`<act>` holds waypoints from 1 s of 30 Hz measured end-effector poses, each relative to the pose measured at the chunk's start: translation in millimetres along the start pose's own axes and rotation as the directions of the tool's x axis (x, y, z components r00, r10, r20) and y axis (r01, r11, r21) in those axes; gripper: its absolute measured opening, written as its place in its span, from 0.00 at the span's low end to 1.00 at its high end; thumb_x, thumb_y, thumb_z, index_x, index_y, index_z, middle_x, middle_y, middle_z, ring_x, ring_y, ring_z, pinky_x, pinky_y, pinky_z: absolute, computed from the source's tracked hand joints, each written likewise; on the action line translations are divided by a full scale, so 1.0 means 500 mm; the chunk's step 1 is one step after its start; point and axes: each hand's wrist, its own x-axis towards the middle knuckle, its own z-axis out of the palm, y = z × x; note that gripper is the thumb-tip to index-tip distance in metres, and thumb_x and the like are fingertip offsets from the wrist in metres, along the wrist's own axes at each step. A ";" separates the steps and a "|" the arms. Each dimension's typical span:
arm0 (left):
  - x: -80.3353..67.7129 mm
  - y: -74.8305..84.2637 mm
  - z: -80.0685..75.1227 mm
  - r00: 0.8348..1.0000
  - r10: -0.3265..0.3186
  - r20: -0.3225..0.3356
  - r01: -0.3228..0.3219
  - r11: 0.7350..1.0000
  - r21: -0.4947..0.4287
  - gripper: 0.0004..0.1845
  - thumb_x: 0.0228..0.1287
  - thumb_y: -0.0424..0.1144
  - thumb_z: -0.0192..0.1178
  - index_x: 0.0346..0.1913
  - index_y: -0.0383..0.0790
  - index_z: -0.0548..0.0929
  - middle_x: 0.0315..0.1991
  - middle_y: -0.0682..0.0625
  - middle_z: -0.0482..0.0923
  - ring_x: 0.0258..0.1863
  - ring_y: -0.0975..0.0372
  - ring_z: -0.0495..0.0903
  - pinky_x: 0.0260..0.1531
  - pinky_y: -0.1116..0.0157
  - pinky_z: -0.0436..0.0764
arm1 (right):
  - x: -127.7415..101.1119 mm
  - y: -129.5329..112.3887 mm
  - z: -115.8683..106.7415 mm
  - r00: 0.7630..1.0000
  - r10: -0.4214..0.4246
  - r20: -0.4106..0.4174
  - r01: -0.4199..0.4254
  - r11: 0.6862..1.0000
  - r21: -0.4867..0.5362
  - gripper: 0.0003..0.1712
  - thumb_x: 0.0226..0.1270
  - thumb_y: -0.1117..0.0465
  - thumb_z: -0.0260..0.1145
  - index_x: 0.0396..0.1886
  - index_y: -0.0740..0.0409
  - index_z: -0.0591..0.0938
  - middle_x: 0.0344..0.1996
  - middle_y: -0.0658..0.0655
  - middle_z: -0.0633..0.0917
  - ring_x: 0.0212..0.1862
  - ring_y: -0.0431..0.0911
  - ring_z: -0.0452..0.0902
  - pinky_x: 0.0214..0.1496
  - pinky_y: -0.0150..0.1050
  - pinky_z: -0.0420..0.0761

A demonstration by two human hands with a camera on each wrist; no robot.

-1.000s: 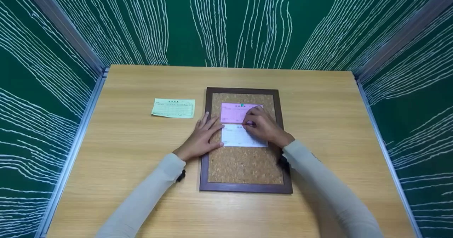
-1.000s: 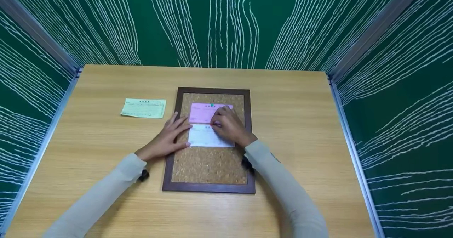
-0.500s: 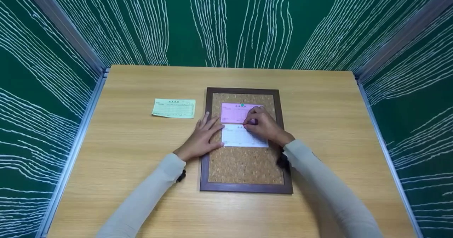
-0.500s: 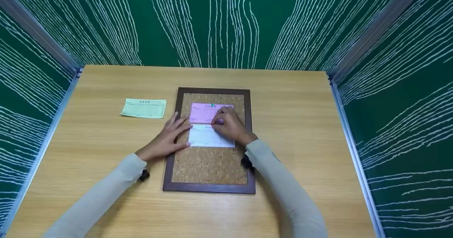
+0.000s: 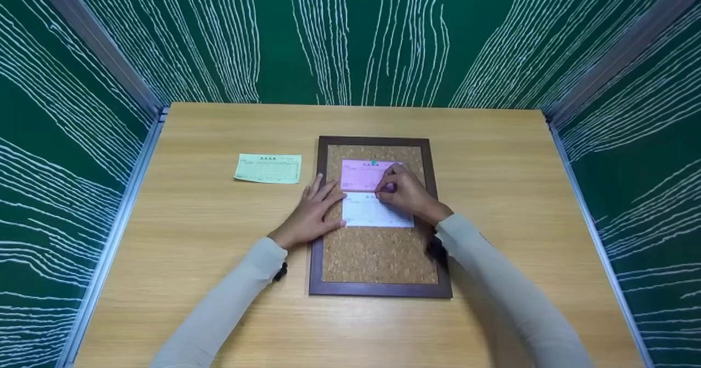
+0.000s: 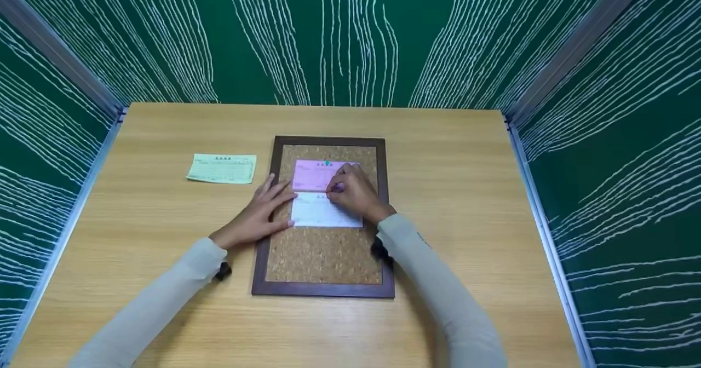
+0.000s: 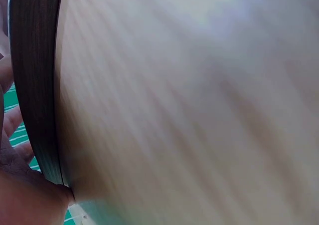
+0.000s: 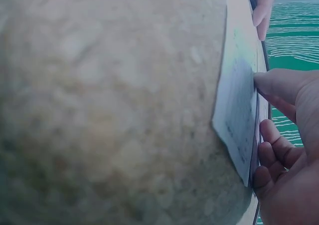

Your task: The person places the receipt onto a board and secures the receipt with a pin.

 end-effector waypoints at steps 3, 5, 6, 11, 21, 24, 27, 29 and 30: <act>-0.001 -0.002 0.001 1.000 0.000 0.000 0.000 1.000 -0.005 0.40 0.77 0.57 0.68 0.83 0.44 0.72 0.90 0.41 0.50 0.89 0.39 0.31 0.84 0.32 0.37 | -0.003 0.003 0.001 1.000 0.000 0.001 0.000 1.000 0.004 0.04 0.67 0.67 0.81 0.39 0.65 0.94 0.45 0.58 0.79 0.51 0.53 0.72 0.51 0.40 0.76; -0.003 -0.002 0.001 1.000 0.002 -0.002 -0.002 1.000 -0.008 0.40 0.77 0.57 0.68 0.83 0.44 0.72 0.90 0.42 0.50 0.89 0.39 0.31 0.84 0.32 0.37 | -0.005 0.004 0.001 1.000 -0.013 -0.001 0.013 1.000 -0.003 0.04 0.68 0.67 0.81 0.39 0.64 0.94 0.45 0.58 0.79 0.53 0.53 0.72 0.55 0.43 0.77; -0.003 -0.002 0.001 1.000 0.001 -0.002 -0.002 1.000 -0.010 0.40 0.77 0.57 0.68 0.84 0.44 0.72 0.90 0.42 0.50 0.89 0.39 0.31 0.84 0.32 0.37 | -0.005 0.005 0.001 1.000 -0.021 -0.002 0.021 1.000 -0.009 0.04 0.68 0.67 0.81 0.39 0.64 0.94 0.45 0.58 0.79 0.54 0.53 0.73 0.57 0.45 0.77; -0.005 -0.002 0.001 1.000 0.002 -0.001 -0.002 1.000 -0.015 0.39 0.77 0.56 0.67 0.84 0.45 0.71 0.90 0.42 0.49 0.89 0.40 0.30 0.84 0.34 0.35 | -0.007 0.003 -0.001 0.998 -0.058 -0.005 0.057 0.996 -0.066 0.05 0.68 0.65 0.81 0.39 0.63 0.94 0.45 0.58 0.81 0.55 0.55 0.72 0.60 0.48 0.74; -0.005 0.001 0.001 1.000 0.011 -0.002 -0.011 1.000 -0.019 0.39 0.77 0.55 0.67 0.83 0.44 0.72 0.90 0.41 0.49 0.89 0.40 0.29 0.84 0.34 0.34 | -0.013 0.006 -0.005 0.997 -0.082 -0.010 0.081 0.992 -0.096 0.03 0.69 0.66 0.80 0.40 0.59 0.95 0.45 0.57 0.83 0.54 0.54 0.70 0.58 0.47 0.72; -0.004 0.001 0.001 1.000 0.004 0.003 -0.004 1.000 -0.019 0.39 0.78 0.56 0.67 0.84 0.45 0.71 0.90 0.42 0.49 0.89 0.41 0.29 0.84 0.34 0.35 | -0.018 0.008 -0.007 0.996 -0.087 -0.012 0.086 0.993 -0.083 0.04 0.69 0.67 0.79 0.41 0.59 0.94 0.45 0.57 0.82 0.54 0.53 0.70 0.56 0.46 0.71; -0.004 0.002 -0.001 1.000 -0.001 0.008 0.001 1.000 -0.017 0.39 0.78 0.57 0.67 0.84 0.45 0.71 0.90 0.41 0.50 0.90 0.41 0.30 0.84 0.33 0.36 | -0.023 0.010 -0.011 0.995 -0.103 -0.014 0.101 0.992 -0.074 0.04 0.70 0.67 0.79 0.43 0.60 0.94 0.45 0.58 0.83 0.54 0.54 0.71 0.56 0.46 0.72; -0.003 0.001 0.000 1.000 -0.001 0.007 0.001 1.000 -0.015 0.39 0.78 0.57 0.67 0.84 0.45 0.71 0.90 0.40 0.51 0.90 0.41 0.30 0.84 0.32 0.37 | -0.026 0.010 -0.013 0.994 -0.108 -0.019 0.106 0.992 -0.072 0.05 0.69 0.66 0.79 0.43 0.61 0.94 0.46 0.58 0.83 0.53 0.54 0.72 0.56 0.46 0.73; -0.003 0.001 0.000 1.000 0.000 0.006 0.000 1.000 -0.013 0.39 0.78 0.57 0.67 0.84 0.45 0.71 0.90 0.40 0.52 0.90 0.41 0.30 0.84 0.32 0.37 | -0.028 0.010 -0.015 0.994 -0.110 -0.023 0.108 0.992 -0.072 0.06 0.69 0.66 0.79 0.43 0.61 0.94 0.46 0.58 0.84 0.53 0.53 0.73 0.55 0.46 0.73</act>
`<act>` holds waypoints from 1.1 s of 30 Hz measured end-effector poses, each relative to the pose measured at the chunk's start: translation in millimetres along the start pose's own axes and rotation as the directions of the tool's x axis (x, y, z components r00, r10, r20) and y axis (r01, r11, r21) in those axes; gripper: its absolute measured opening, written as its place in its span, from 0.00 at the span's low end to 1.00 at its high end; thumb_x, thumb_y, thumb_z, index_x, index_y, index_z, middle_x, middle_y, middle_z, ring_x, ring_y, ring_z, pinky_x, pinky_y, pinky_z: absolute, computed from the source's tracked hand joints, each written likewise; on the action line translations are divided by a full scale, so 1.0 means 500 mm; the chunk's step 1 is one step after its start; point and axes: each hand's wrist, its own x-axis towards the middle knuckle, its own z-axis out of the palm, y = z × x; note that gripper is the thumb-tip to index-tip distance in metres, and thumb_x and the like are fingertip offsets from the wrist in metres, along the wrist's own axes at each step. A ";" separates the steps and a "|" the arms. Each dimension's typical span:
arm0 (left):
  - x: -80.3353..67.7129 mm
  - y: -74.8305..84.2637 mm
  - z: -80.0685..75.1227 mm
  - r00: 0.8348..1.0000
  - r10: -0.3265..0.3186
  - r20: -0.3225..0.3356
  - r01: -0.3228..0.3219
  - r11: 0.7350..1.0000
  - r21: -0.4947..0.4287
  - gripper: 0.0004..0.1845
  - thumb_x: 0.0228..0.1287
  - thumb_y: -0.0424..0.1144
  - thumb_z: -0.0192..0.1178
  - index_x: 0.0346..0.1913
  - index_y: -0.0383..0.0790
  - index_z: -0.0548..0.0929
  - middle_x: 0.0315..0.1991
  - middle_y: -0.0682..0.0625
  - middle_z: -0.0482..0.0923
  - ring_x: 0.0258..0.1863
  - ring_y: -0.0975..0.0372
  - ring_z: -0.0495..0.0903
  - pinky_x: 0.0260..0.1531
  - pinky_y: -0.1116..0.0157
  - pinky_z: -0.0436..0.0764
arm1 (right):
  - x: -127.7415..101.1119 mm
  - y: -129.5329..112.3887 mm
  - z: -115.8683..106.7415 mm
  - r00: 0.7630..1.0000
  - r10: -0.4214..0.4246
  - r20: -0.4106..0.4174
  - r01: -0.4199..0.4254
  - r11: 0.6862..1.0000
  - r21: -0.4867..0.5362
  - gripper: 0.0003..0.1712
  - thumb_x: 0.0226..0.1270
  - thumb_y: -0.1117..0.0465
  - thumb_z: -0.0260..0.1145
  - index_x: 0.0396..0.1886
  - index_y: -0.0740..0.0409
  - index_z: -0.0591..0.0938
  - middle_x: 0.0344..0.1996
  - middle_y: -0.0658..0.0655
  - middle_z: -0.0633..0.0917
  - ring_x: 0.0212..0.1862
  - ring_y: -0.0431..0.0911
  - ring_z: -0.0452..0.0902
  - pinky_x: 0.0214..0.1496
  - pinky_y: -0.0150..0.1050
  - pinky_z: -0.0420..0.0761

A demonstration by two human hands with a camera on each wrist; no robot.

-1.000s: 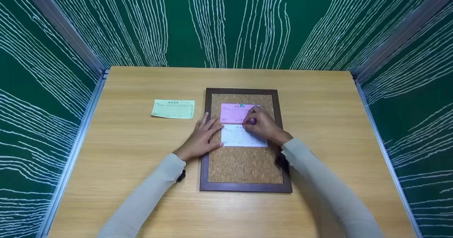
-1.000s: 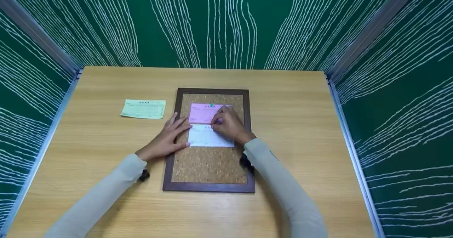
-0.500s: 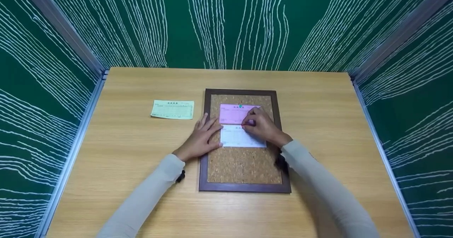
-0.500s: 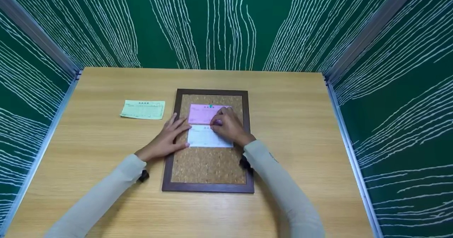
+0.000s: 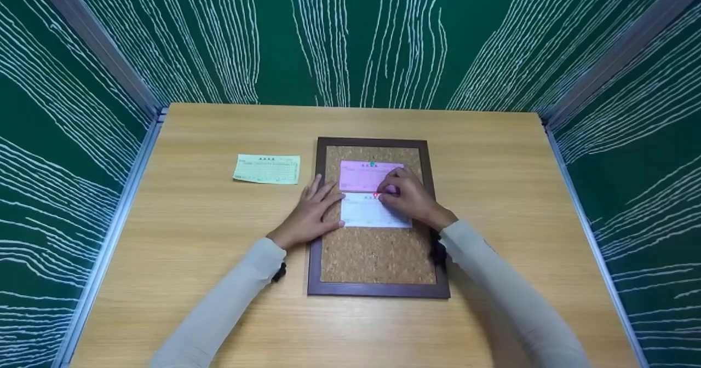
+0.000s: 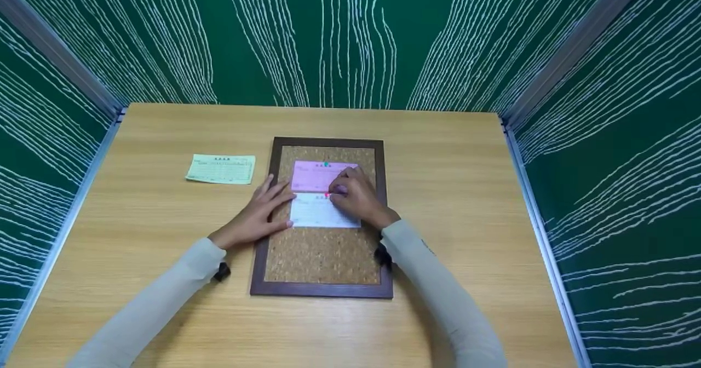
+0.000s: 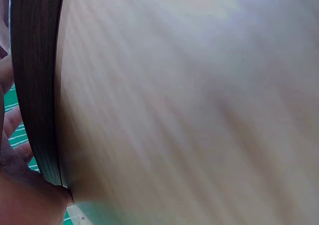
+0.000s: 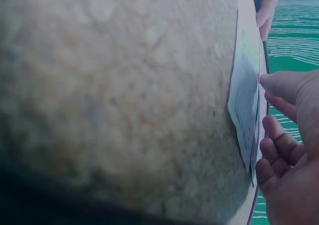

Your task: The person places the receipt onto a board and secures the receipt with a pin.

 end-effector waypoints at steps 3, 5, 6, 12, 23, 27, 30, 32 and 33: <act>0.000 -0.001 0.000 1.000 0.002 0.002 -0.002 1.000 0.004 0.39 0.78 0.57 0.67 0.84 0.45 0.71 0.90 0.39 0.51 0.89 0.41 0.30 0.84 0.32 0.37 | -0.003 -0.003 -0.005 1.000 0.011 -0.012 -0.011 1.000 0.012 0.07 0.69 0.66 0.80 0.45 0.62 0.93 0.47 0.59 0.84 0.54 0.54 0.74 0.56 0.46 0.75; 0.000 -0.002 0.001 1.000 0.006 0.002 -0.006 1.000 0.005 0.39 0.78 0.57 0.67 0.84 0.45 0.71 0.89 0.39 0.51 0.89 0.40 0.30 0.84 0.32 0.36 | -0.007 -0.004 -0.007 1.000 0.017 -0.025 -0.016 1.000 0.014 0.08 0.70 0.65 0.80 0.46 0.63 0.93 0.48 0.59 0.85 0.54 0.54 0.75 0.56 0.46 0.76; 0.000 -0.002 0.001 1.000 0.006 0.002 -0.006 1.000 0.004 0.39 0.78 0.57 0.67 0.84 0.45 0.71 0.89 0.39 0.51 0.89 0.40 0.30 0.84 0.32 0.36 | -0.008 -0.004 -0.009 0.999 0.021 -0.031 -0.021 1.000 0.016 0.09 0.70 0.65 0.79 0.47 0.63 0.93 0.49 0.59 0.85 0.54 0.54 0.76 0.56 0.46 0.76; -0.001 -0.004 0.002 1.000 0.000 0.004 0.000 1.000 0.003 0.39 0.78 0.57 0.66 0.84 0.46 0.71 0.90 0.40 0.51 0.90 0.41 0.30 0.84 0.34 0.35 | -0.021 -0.001 -0.019 0.997 0.051 -0.050 -0.048 0.997 0.056 0.15 0.74 0.62 0.78 0.55 0.64 0.91 0.54 0.59 0.84 0.55 0.55 0.77 0.57 0.49 0.79; 0.001 -0.002 0.002 1.000 0.007 0.003 -0.007 1.000 0.002 0.39 0.78 0.57 0.66 0.84 0.45 0.71 0.90 0.41 0.50 0.89 0.41 0.29 0.84 0.33 0.35 | -0.048 0.017 -0.031 0.989 0.130 -0.064 -0.127 0.991 0.042 0.25 0.77 0.57 0.76 0.67 0.62 0.85 0.66 0.60 0.82 0.70 0.56 0.72 0.76 0.55 0.73; 0.003 -0.005 0.005 1.000 -0.006 0.009 0.006 1.000 0.003 0.40 0.78 0.59 0.66 0.85 0.47 0.70 0.91 0.43 0.49 0.90 0.43 0.29 0.85 0.35 0.35 | -0.058 0.021 -0.039 0.989 0.121 -0.081 -0.116 0.991 0.066 0.27 0.76 0.59 0.76 0.69 0.64 0.84 0.66 0.63 0.83 0.65 0.57 0.73 0.69 0.55 0.74; 0.003 -0.008 0.006 1.000 -0.015 0.013 0.015 1.000 0.005 0.40 0.78 0.60 0.66 0.85 0.49 0.69 0.91 0.44 0.48 0.90 0.44 0.28 0.85 0.36 0.34 | -0.064 0.027 -0.045 0.989 0.122 -0.088 -0.115 0.991 0.074 0.28 0.76 0.59 0.76 0.70 0.65 0.83 0.67 0.64 0.83 0.68 0.59 0.73 0.72 0.58 0.72; 0.003 -0.008 0.006 1.000 -0.014 0.013 0.014 1.000 0.005 0.40 0.78 0.60 0.65 0.85 0.49 0.70 0.91 0.45 0.48 0.90 0.45 0.28 0.85 0.36 0.34 | -0.069 0.032 -0.049 0.987 0.129 -0.092 -0.122 0.989 0.079 0.28 0.76 0.59 0.76 0.71 0.65 0.83 0.69 0.65 0.82 0.72 0.60 0.72 0.77 0.60 0.69; 0.003 -0.009 0.006 1.000 -0.015 0.014 0.015 1.000 0.005 0.40 0.78 0.60 0.65 0.85 0.49 0.69 0.91 0.45 0.48 0.90 0.45 0.28 0.85 0.37 0.34 | -0.071 0.035 -0.051 0.987 0.130 -0.095 -0.123 0.989 0.079 0.28 0.76 0.60 0.76 0.71 0.65 0.82 0.69 0.65 0.81 0.73 0.60 0.71 0.78 0.61 0.67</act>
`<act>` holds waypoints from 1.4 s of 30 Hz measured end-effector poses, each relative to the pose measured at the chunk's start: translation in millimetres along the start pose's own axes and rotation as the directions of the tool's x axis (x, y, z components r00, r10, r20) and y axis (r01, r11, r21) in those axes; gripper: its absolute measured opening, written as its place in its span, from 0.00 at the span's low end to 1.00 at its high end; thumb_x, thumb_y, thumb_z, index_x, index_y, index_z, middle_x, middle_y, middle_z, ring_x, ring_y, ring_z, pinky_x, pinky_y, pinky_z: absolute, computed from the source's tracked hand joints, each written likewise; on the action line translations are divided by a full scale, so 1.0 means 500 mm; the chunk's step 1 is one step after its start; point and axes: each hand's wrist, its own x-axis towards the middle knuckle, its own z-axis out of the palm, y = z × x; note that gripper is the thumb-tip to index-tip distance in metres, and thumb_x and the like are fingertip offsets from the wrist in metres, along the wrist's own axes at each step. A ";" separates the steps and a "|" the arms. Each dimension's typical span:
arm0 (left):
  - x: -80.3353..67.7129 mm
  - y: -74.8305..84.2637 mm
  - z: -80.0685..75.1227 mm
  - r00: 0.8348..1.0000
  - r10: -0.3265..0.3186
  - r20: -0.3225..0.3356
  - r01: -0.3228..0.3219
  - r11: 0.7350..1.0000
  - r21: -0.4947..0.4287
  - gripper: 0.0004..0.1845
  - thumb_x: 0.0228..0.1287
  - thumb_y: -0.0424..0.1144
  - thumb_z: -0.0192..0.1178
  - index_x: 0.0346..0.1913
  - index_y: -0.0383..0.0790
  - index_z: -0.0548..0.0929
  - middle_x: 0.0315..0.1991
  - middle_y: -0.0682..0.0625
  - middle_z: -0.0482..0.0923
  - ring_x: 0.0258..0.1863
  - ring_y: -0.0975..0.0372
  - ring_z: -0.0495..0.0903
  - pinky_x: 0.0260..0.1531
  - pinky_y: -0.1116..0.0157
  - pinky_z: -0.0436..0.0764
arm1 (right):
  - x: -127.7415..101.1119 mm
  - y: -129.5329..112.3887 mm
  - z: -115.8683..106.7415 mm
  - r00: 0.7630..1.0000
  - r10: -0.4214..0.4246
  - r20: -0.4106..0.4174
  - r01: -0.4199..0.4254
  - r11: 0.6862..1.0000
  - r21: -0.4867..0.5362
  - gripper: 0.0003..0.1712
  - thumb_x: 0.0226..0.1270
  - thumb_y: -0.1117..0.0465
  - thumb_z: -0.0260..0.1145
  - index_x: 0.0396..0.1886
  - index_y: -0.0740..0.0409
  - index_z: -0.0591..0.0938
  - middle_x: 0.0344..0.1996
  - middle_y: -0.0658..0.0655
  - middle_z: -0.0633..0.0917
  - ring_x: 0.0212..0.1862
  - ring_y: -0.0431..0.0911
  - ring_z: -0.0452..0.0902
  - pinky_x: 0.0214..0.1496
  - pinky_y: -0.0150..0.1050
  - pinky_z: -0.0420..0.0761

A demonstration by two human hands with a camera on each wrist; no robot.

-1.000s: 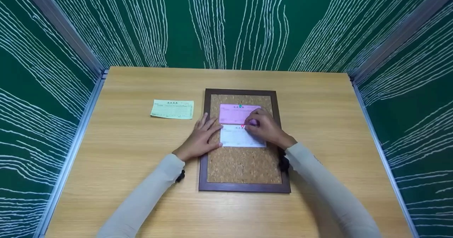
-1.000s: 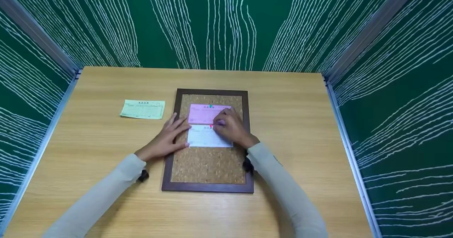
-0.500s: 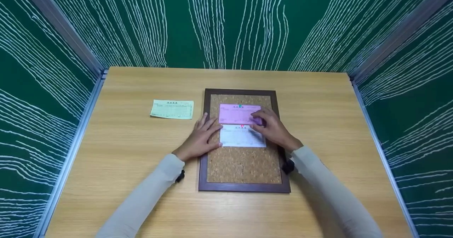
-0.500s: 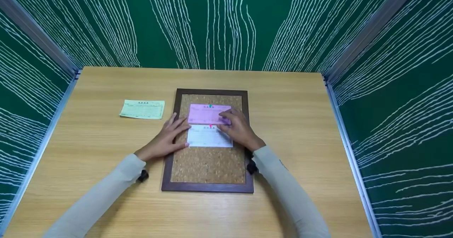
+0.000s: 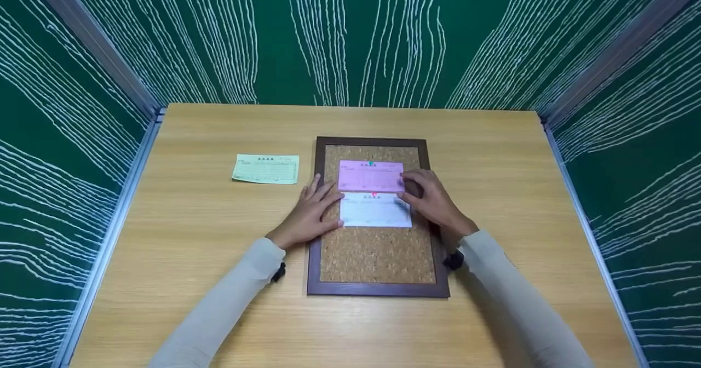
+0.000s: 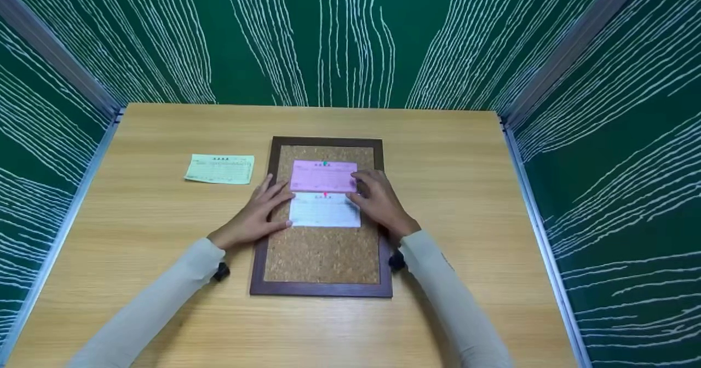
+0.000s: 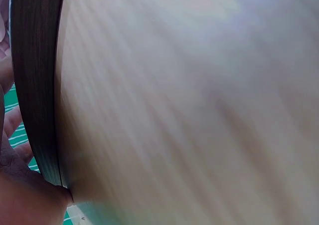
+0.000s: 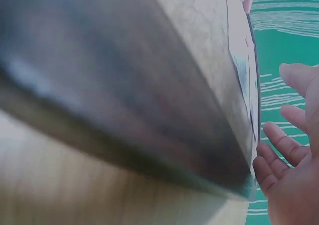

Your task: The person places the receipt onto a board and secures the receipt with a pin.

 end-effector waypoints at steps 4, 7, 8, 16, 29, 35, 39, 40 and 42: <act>-0.001 0.000 0.000 1.000 0.002 -0.005 -0.002 1.000 0.004 0.40 0.78 0.60 0.65 0.85 0.48 0.70 0.91 0.44 0.49 0.90 0.44 0.28 0.85 0.36 0.35 | -0.008 0.011 -0.008 1.000 -0.015 -0.021 0.015 1.000 0.010 0.28 0.77 0.61 0.76 0.71 0.66 0.83 0.70 0.65 0.81 0.72 0.61 0.71 0.77 0.61 0.67; -0.001 0.001 -0.001 1.000 0.004 -0.009 -0.004 1.000 0.006 0.40 0.78 0.60 0.66 0.85 0.47 0.70 0.90 0.43 0.49 0.90 0.43 0.30 0.85 0.35 0.36 | -0.014 0.019 -0.012 0.999 -0.025 -0.040 0.026 0.999 0.026 0.27 0.77 0.60 0.75 0.71 0.65 0.83 0.70 0.65 0.81 0.73 0.61 0.71 0.77 0.61 0.67; -0.001 0.001 -0.001 1.000 0.005 -0.009 -0.005 1.000 0.006 0.40 0.78 0.59 0.66 0.84 0.46 0.71 0.90 0.43 0.50 0.90 0.42 0.30 0.85 0.35 0.36 | -0.016 0.021 -0.013 0.999 -0.024 -0.045 0.025 0.999 0.030 0.27 0.78 0.59 0.75 0.71 0.64 0.83 0.71 0.65 0.80 0.74 0.61 0.70 0.78 0.62 0.67; -0.001 0.002 -0.002 1.000 -0.001 -0.002 0.001 1.000 0.017 0.40 0.78 0.59 0.66 0.85 0.47 0.70 0.90 0.43 0.49 0.90 0.43 0.29 0.85 0.36 0.35 | -0.028 0.032 -0.020 0.999 0.028 -0.042 -0.026 0.998 0.052 0.28 0.80 0.60 0.73 0.75 0.62 0.81 0.77 0.67 0.74 0.80 0.63 0.63 0.83 0.66 0.62; -0.001 0.003 0.000 1.000 0.014 -0.011 -0.014 1.000 -0.012 0.39 0.78 0.57 0.66 0.84 0.45 0.71 0.90 0.42 0.50 0.90 0.42 0.29 0.85 0.35 0.35 | -0.042 0.045 -0.021 0.995 0.046 -0.084 -0.043 0.998 0.034 0.29 0.78 0.59 0.75 0.73 0.65 0.81 0.76 0.69 0.72 0.81 0.65 0.61 0.83 0.67 0.62; -0.003 0.003 -0.002 1.000 0.007 -0.009 -0.007 1.000 -0.011 0.39 0.78 0.57 0.66 0.84 0.46 0.71 0.90 0.43 0.49 0.90 0.43 0.29 0.85 0.36 0.35 | -0.052 0.057 -0.026 0.995 0.049 -0.089 -0.046 0.999 0.028 0.32 0.77 0.57 0.76 0.75 0.64 0.80 0.80 0.71 0.67 0.83 0.66 0.57 0.83 0.67 0.61; -0.002 0.004 -0.003 1.000 0.009 -0.014 -0.009 1.000 -0.006 0.39 0.78 0.57 0.67 0.84 0.46 0.71 0.90 0.43 0.49 0.90 0.42 0.30 0.85 0.35 0.35 | -0.058 0.068 -0.029 0.993 0.075 -0.092 -0.074 0.997 0.016 0.34 0.77 0.54 0.76 0.76 0.63 0.78 0.81 0.70 0.65 0.84 0.66 0.56 0.84 0.68 0.60; -0.002 0.004 -0.003 1.000 0.009 -0.015 -0.009 1.000 -0.006 0.39 0.78 0.57 0.67 0.84 0.46 0.71 0.90 0.42 0.49 0.90 0.42 0.29 0.85 0.35 0.35 | -0.060 0.071 -0.029 0.992 0.083 -0.094 -0.082 0.996 0.015 0.35 0.77 0.54 0.76 0.77 0.62 0.78 0.82 0.70 0.65 0.84 0.66 0.55 0.84 0.68 0.59; -0.002 0.004 -0.003 1.000 0.009 -0.016 -0.009 1.000 -0.006 0.39 0.78 0.57 0.67 0.84 0.46 0.71 0.90 0.42 0.49 0.90 0.42 0.29 0.85 0.35 0.35 | -0.062 0.075 -0.031 0.991 0.096 -0.095 -0.095 0.995 0.015 0.37 0.77 0.53 0.76 0.79 0.62 0.76 0.82 0.70 0.65 0.85 0.66 0.54 0.84 0.69 0.58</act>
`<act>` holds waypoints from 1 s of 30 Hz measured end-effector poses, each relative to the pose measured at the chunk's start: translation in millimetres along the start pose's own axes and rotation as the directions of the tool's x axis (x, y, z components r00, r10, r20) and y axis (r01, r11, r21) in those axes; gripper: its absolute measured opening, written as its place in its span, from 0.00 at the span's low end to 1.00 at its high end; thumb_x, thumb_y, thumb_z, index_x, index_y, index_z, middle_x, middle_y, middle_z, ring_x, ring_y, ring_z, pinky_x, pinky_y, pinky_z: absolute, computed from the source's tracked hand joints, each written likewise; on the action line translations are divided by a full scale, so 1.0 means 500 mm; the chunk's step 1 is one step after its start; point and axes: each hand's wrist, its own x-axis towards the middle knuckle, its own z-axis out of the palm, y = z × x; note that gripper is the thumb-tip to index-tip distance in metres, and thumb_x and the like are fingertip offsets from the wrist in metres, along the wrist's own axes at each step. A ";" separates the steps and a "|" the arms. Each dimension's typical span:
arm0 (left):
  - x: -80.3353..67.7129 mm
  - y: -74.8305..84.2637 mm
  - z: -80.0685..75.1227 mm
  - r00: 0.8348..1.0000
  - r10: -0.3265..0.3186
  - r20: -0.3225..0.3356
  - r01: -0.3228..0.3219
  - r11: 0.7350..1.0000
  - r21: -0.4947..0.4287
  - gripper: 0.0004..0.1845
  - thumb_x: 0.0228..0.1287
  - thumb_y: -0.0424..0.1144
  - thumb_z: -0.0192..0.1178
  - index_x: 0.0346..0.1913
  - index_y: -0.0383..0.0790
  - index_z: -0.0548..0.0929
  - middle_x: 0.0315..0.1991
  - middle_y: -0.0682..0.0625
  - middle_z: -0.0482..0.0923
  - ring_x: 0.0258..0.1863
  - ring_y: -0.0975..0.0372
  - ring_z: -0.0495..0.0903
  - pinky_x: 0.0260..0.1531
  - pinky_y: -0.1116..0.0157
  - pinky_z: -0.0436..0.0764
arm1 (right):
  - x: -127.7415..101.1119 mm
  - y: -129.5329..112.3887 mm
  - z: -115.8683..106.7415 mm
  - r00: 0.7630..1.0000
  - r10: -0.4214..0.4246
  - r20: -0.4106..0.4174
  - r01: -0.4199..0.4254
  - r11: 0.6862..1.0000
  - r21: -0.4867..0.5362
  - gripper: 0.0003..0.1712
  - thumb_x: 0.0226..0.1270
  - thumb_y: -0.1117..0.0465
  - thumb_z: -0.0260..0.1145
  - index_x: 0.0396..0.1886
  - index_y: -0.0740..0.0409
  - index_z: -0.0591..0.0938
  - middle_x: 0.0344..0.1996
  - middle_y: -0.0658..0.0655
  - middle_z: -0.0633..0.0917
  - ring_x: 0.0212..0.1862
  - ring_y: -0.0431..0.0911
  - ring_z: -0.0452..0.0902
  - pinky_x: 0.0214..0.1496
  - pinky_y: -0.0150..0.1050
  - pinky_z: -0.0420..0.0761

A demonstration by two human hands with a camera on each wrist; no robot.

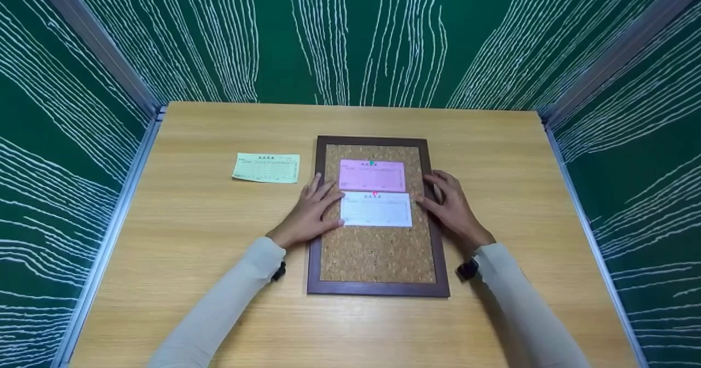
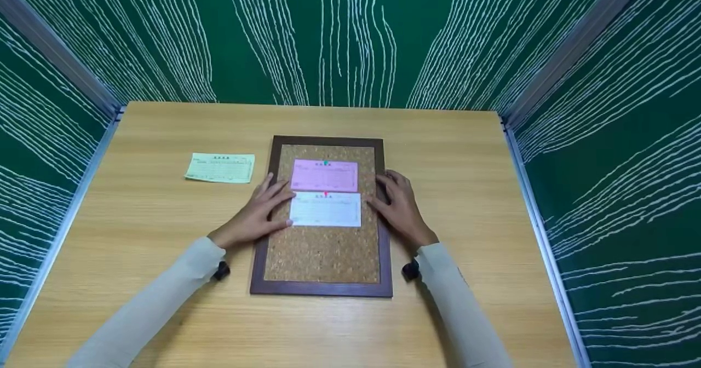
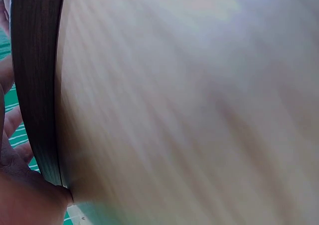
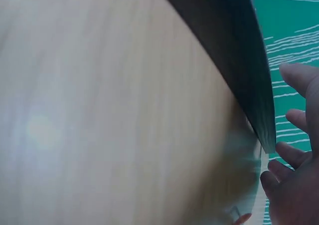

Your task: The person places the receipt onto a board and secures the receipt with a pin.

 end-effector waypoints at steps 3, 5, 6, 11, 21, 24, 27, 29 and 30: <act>-0.001 0.000 0.000 1.000 -0.002 0.003 0.002 1.000 0.001 0.40 0.78 0.58 0.67 0.84 0.46 0.71 0.90 0.43 0.49 0.90 0.42 0.29 0.85 0.35 0.35 | -0.002 0.007 -0.003 1.000 0.010 0.000 -0.010 1.000 -0.001 0.39 0.77 0.53 0.77 0.81 0.61 0.75 0.82 0.70 0.65 0.85 0.66 0.53 0.84 0.70 0.57; -0.001 -0.001 0.001 1.000 -0.003 0.004 0.003 1.000 0.002 0.40 0.78 0.58 0.66 0.85 0.46 0.70 0.91 0.43 0.49 0.90 0.42 0.29 0.85 0.35 0.34 | -0.003 0.011 -0.004 1.000 0.010 -0.001 -0.010 1.000 0.000 0.40 0.77 0.54 0.77 0.81 0.62 0.74 0.82 0.70 0.65 0.86 0.67 0.52 0.85 0.70 0.55; -0.001 -0.001 0.001 1.000 -0.002 0.004 0.002 1.000 0.004 0.40 0.78 0.58 0.66 0.85 0.46 0.70 0.91 0.43 0.49 0.90 0.43 0.29 0.84 0.35 0.34 | -0.004 0.013 -0.005 1.000 0.010 -0.002 -0.010 1.000 0.000 0.40 0.77 0.54 0.77 0.82 0.62 0.73 0.83 0.69 0.65 0.86 0.67 0.52 0.85 0.70 0.55; 0.000 -0.003 0.001 1.000 -0.001 0.005 0.001 1.000 0.002 0.40 0.78 0.59 0.66 0.84 0.47 0.70 0.91 0.43 0.48 0.90 0.43 0.29 0.85 0.34 0.35 | -0.006 0.025 -0.009 1.000 0.016 0.012 -0.016 1.000 -0.003 0.43 0.78 0.52 0.76 0.84 0.62 0.70 0.85 0.67 0.65 0.88 0.65 0.47 0.87 0.70 0.48; 0.001 -0.004 0.000 1.000 -0.010 0.015 0.010 1.000 -0.008 0.40 0.78 0.59 0.66 0.85 0.48 0.70 0.91 0.44 0.47 0.90 0.44 0.28 0.85 0.36 0.35 | -0.012 0.039 -0.010 0.999 0.016 0.041 -0.015 1.000 -0.007 0.42 0.81 0.53 0.72 0.87 0.56 0.67 0.87 0.63 0.62 0.89 0.64 0.45 0.85 0.73 0.47; -0.001 -0.002 -0.001 1.000 -0.013 0.013 0.013 1.000 -0.003 0.40 0.78 0.59 0.66 0.85 0.47 0.70 0.91 0.44 0.47 0.90 0.43 0.29 0.85 0.36 0.35 | -0.013 0.038 -0.010 0.999 0.019 0.050 -0.018 1.000 -0.009 0.41 0.82 0.51 0.70 0.87 0.56 0.67 0.88 0.63 0.60 0.89 0.63 0.44 0.85 0.74 0.46; -0.001 0.001 -0.003 1.000 -0.016 0.015 0.016 1.000 0.000 0.40 0.78 0.59 0.66 0.85 0.47 0.70 0.91 0.44 0.47 0.90 0.43 0.29 0.85 0.36 0.35 | -0.014 0.038 -0.009 0.998 0.027 0.052 -0.026 1.000 -0.009 0.41 0.82 0.51 0.70 0.87 0.55 0.67 0.88 0.63 0.58 0.89 0.63 0.44 0.85 0.74 0.46; -0.002 0.003 -0.005 1.000 -0.018 0.018 0.018 1.000 -0.003 0.40 0.78 0.59 0.66 0.85 0.47 0.70 0.91 0.44 0.47 0.90 0.43 0.28 0.85 0.36 0.35 | -0.014 0.038 -0.009 0.998 0.033 0.051 -0.032 0.999 -0.010 0.41 0.83 0.50 0.69 0.87 0.54 0.67 0.88 0.64 0.57 0.89 0.64 0.44 0.85 0.74 0.46; -0.003 0.004 -0.005 1.000 -0.019 0.019 0.019 1.000 -0.005 0.40 0.78 0.58 0.66 0.85 0.47 0.70 0.91 0.44 0.47 0.90 0.43 0.28 0.85 0.36 0.35 | -0.015 0.038 -0.009 0.998 0.034 0.050 -0.034 0.999 -0.010 0.41 0.83 0.50 0.69 0.87 0.54 0.67 0.89 0.64 0.56 0.89 0.64 0.44 0.85 0.75 0.46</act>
